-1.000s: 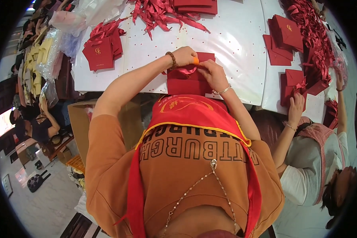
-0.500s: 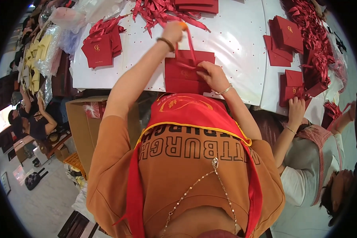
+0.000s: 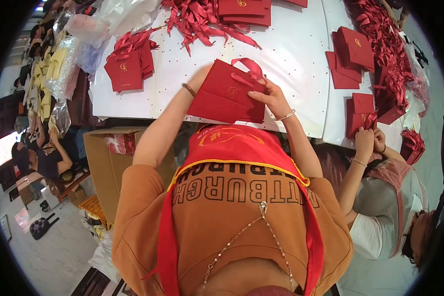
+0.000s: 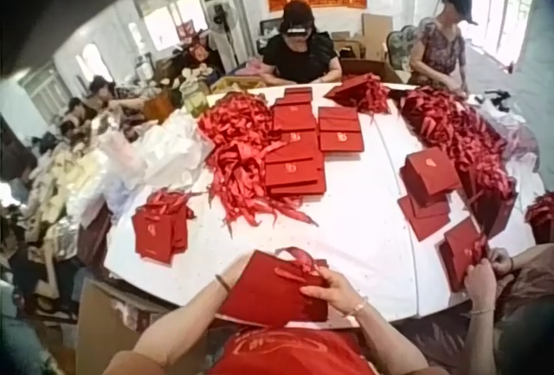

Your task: Tying red decorative ribbons onto red gift bags in a manual packaging area.

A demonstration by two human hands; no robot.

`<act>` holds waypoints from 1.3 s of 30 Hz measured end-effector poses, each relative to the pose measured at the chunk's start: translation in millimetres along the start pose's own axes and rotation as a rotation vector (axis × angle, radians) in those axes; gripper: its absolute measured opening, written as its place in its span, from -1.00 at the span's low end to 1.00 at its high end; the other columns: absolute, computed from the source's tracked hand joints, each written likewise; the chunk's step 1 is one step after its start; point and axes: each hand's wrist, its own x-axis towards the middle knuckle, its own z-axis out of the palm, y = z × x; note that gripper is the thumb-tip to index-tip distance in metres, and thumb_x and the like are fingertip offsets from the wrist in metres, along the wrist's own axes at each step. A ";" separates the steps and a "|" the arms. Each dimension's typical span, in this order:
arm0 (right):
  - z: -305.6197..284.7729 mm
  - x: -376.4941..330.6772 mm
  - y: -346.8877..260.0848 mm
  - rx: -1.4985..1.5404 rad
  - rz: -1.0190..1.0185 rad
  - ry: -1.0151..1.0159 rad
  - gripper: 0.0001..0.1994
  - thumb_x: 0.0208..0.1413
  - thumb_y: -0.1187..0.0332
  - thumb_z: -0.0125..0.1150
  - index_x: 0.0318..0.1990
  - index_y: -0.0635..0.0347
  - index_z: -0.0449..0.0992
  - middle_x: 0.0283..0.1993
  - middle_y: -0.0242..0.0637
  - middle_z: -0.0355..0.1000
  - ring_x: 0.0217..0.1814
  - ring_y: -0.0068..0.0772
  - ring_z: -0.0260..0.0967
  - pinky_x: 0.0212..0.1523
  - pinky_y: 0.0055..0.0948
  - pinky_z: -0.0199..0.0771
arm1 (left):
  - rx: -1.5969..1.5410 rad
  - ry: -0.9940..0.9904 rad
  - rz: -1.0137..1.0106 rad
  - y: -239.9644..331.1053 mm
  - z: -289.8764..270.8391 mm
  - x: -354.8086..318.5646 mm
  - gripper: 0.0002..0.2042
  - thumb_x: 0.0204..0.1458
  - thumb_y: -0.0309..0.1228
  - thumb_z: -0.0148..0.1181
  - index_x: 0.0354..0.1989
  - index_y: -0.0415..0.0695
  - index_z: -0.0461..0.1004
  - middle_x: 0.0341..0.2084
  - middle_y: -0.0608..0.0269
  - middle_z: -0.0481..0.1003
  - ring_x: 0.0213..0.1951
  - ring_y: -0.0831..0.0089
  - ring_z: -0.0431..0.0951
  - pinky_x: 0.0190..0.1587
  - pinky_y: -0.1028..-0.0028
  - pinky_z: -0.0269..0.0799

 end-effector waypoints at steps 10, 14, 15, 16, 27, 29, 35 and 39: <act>-16.1 12.9 26.6 -0.031 -0.157 0.562 -0.82 0.05 0.37 0.10 -0.19 0.18 0.38 -0.36 -0.41 0.36 -0.41 -0.65 0.28 -0.42 -0.63 0.32 | -0.419 0.414 -0.138 4.1 62.0 7.7 -0.64 -0.02 -0.41 0.11 -0.03 -0.17 0.26 -0.25 0.18 0.43 -0.25 0.41 0.46 -0.23 0.50 0.42; -35.5 10.6 25.8 -0.079 -0.196 0.722 -0.84 0.06 0.30 0.09 -0.30 0.19 0.39 -0.45 -0.44 0.33 -0.48 -0.70 0.21 -0.49 -0.70 0.21 | 0.269 0.559 -0.260 -26.1 36.8 7.3 -0.74 -0.01 -0.30 0.05 -0.17 -0.14 0.39 -0.37 0.07 0.46 -0.23 0.27 0.46 -0.25 0.38 0.37; -36.0 8.8 23.7 -0.101 -0.205 0.682 -0.85 0.06 0.33 0.10 -0.31 0.21 0.39 -0.46 -0.44 0.33 -0.45 -0.70 0.21 -0.47 -0.68 0.22 | 0.273 0.552 -0.261 -24.2 28.5 12.6 -0.74 -0.01 -0.30 0.05 -0.17 -0.14 0.39 -0.37 0.07 0.46 -0.23 0.27 0.46 -0.25 0.38 0.37; -33.2 8.1 22.7 -0.189 -0.238 0.625 -0.85 0.05 0.33 0.10 -0.32 0.24 0.40 -0.46 -0.43 0.34 -0.45 -0.70 0.21 -0.45 -0.68 0.23 | 0.539 0.579 -0.127 -21.4 18.7 17.6 -0.75 -0.02 -0.31 0.04 -0.18 -0.13 0.40 -0.33 0.06 0.46 -0.23 0.20 0.46 -0.23 0.34 0.36; 6.1 29.9 24.9 -1.131 -0.652 0.244 -0.80 -0.22 0.42 0.24 -0.34 0.13 0.47 -0.32 -0.31 0.36 -0.25 -0.20 0.27 -0.25 -0.28 0.28 | 1.166 0.630 0.027 -21.5 -33.1 62.4 -0.85 -0.08 -0.34 0.05 -0.37 -0.09 0.47 -0.30 0.18 0.41 -0.17 0.21 0.41 -0.22 0.27 0.31; -3.8 28.3 31.0 -1.192 -0.588 0.256 -0.79 -0.23 0.41 0.25 -0.34 0.12 0.47 -0.30 -0.31 0.36 -0.24 -0.20 0.27 -0.24 -0.28 0.28 | 1.484 0.429 0.222 -13.9 -18.4 41.8 -0.89 -0.14 -0.42 0.04 -0.43 -0.07 0.47 -0.24 0.22 0.38 -0.12 0.29 0.34 -0.15 0.21 0.23; -12.1 31.7 33.3 -1.218 -0.458 0.180 -0.75 -0.28 0.38 0.29 -0.33 0.12 0.48 -0.33 -0.27 0.36 -0.26 -0.17 0.29 -0.26 -0.28 0.31 | 1.413 -0.173 0.517 16.7 14.9 -29.9 -0.90 -0.21 -0.44 0.11 -0.51 -0.18 0.40 -0.47 0.26 0.40 -0.27 0.32 0.39 -0.23 0.33 0.25; -9.5 36.9 19.1 -1.121 -0.298 0.110 -0.75 -0.30 0.38 0.30 -0.36 0.16 0.49 -0.41 -0.23 0.35 -0.32 -0.16 0.30 -0.29 -0.29 0.34 | 0.593 -0.235 0.022 27.0 30.8 -47.1 -0.87 -0.11 -0.46 0.10 -0.38 -0.22 0.42 -0.54 0.22 0.46 -0.41 0.48 0.48 -0.31 0.49 0.34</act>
